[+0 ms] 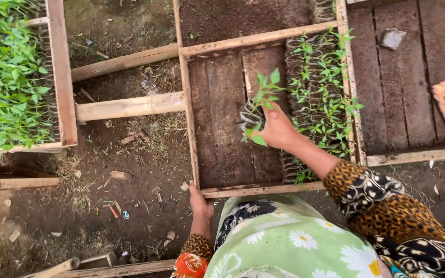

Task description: Picking seedlings from a nursery tray and transplanting them into individual pots.

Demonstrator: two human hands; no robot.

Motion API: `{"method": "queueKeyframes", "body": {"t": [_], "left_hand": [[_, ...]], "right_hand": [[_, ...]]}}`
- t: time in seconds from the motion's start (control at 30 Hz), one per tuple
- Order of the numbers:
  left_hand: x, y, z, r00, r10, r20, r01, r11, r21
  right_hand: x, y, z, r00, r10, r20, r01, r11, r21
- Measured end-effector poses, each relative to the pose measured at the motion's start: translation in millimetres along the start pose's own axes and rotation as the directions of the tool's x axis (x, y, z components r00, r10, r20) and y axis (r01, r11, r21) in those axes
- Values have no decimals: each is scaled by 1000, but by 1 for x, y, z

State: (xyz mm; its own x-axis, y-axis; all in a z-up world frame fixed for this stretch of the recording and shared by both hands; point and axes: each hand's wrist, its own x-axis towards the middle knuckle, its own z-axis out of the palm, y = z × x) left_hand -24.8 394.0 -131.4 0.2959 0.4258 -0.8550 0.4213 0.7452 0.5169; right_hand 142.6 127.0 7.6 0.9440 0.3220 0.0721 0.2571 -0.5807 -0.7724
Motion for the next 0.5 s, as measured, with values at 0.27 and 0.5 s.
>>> {"method": "queueKeyframes", "body": {"t": [0.27,0.5], "left_hand": [[-66,44,23,1000,-12,17,8,972,234],[44,23,-53,981,-40,188,-148,469,871]], "right_hand": [[192,38,110,996,-45,75,55,990,-127],[237,66,152,989,-37,146,70,971,-230]]}}
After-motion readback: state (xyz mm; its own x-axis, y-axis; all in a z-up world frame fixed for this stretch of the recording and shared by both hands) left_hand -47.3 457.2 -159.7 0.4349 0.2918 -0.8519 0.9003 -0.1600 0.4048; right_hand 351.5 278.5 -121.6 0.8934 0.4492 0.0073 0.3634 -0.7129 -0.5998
